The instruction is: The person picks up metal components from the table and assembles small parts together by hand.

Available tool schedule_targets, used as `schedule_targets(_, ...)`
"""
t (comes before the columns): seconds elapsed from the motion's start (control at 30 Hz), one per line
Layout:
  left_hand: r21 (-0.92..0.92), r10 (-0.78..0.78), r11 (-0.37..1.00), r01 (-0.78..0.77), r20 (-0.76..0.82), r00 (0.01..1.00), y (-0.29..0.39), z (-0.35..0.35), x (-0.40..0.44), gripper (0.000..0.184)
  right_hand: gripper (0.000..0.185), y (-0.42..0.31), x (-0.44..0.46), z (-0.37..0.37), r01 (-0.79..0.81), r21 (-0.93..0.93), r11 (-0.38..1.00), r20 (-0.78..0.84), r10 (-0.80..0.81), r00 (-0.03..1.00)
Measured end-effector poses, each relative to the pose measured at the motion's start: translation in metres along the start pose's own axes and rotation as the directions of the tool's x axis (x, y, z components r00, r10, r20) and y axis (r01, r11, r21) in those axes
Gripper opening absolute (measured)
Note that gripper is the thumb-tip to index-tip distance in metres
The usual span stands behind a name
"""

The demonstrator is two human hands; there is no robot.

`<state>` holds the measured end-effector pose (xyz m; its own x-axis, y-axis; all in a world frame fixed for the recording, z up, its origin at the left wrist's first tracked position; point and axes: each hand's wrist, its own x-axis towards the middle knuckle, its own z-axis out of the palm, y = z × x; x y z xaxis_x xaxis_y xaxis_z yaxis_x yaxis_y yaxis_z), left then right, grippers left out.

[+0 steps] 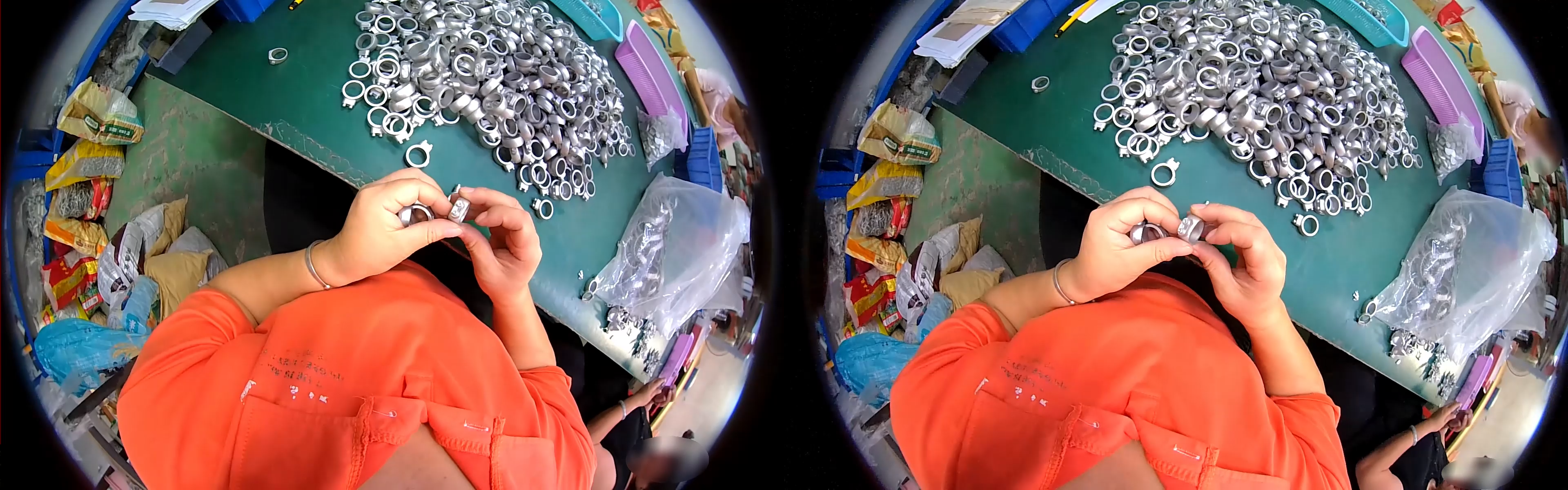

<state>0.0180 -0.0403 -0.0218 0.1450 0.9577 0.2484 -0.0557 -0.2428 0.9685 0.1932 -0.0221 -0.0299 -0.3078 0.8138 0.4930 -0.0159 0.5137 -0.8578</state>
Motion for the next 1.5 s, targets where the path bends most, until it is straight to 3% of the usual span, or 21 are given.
schedule_targets(0.1,0.001,-0.003,1.0,0.003,-0.011,1.0,0.001,0.0,-0.001,0.015,0.025,-0.006,0.003,0.0,0.066,-0.148,0.987,0.009,-0.066,0.998)
schedule_targets(0.47,0.168,0.127,0.978,-0.124,-0.005,0.992,0.002,0.0,-0.001,0.017,0.022,-0.002,-0.001,0.005,0.067,-0.156,0.985,-0.007,-0.069,0.998)
schedule_targets(0.83,0.21,0.122,0.97,-0.123,0.018,0.992,0.004,-0.001,0.0,0.017,0.022,-0.001,-0.002,0.006,0.082,-0.172,0.982,0.017,-0.08,0.997)
schedule_targets(0.9,0.208,0.134,0.969,-0.135,0.022,0.991,0.004,-0.001,0.0,0.017,0.026,-0.003,-0.004,0.011,-0.046,-0.072,0.996,-0.102,0.038,0.994)
schedule_targets(0.93,0.185,0.096,0.978,-0.097,0.017,0.995,0.002,0.0,-0.001,0.017,0.026,-0.006,-0.003,0.007,-0.037,-0.077,0.996,-0.103,0.029,0.994)
schedule_targets(1.0,0.165,0.109,0.98,-0.112,0.027,0.994,-0.001,-0.002,0.003,0.019,0.03,-0.013,0.007,-0.006,-0.11,-0.158,0.981,0.074,0.123,0.99)
schedule_targets(1.03,0.149,0.051,0.988,-0.052,0.013,0.999,0.0,-0.002,0.004,0.019,0.029,-0.01,0.01,-0.01,-0.202,-0.024,0.979,0.078,0.203,0.976)
schedule_targets(1.07,0.134,0.003,0.991,-0.003,0.003,1.0,0.003,-0.002,0.005,0.019,0.024,-0.006,0.017,-0.02,-0.19,0.036,0.981,0.154,0.182,0.971)
schedule_targets(1.13,0.095,-0.077,0.992,0.08,-0.037,0.996,-0.002,-0.003,0.006,0.019,0.019,-0.014,0.035,-0.029,-0.471,0.296,0.831,0.146,0.448,0.882)
schedule_targets(1.27,0.047,-0.264,0.964,0.261,0.09,0.96,-0.006,-0.005,0.008,0.017,0.021,-0.022,0.102,-0.061,-0.693,0.042,0.72,0.155,0.68,0.716)
schedule_targets(1.3,0.039,-0.284,0.959,0.281,0.087,0.955,-0.008,-0.005,0.005,0.016,0.022,-0.02,0.124,-0.071,-0.68,0.002,0.733,0.115,0.675,0.729)
schedule_targets(1.37,0.027,-0.275,0.961,0.274,0.095,0.957,-0.007,-0.005,0.011,0.016,0.024,-0.003,0.193,-0.106,-0.555,-0.035,0.831,-0.155,0.544,0.824)
schedule_targets(1.43,0.0,-0.318,0.948,0.319,0.075,0.945,-0.006,-0.005,0.012,0.014,0.033,0.015,0.234,-0.127,-0.304,0.288,0.908,-0.341,0.394,0.853)
schedule_targets(1.47,-0.001,-0.318,0.948,0.319,0.081,0.945,-0.006,-0.004,0.012,0.014,0.037,0.022,0.247,-0.138,-0.206,0.362,0.909,-0.414,0.355,0.838)
schedule_targets(1.5,0.017,-0.32,0.947,0.32,0.077,0.944,-0.005,-0.005,0.011,0.014,0.037,0.021,0.251,-0.142,-0.211,0.372,0.904,-0.452,0.375,0.809)
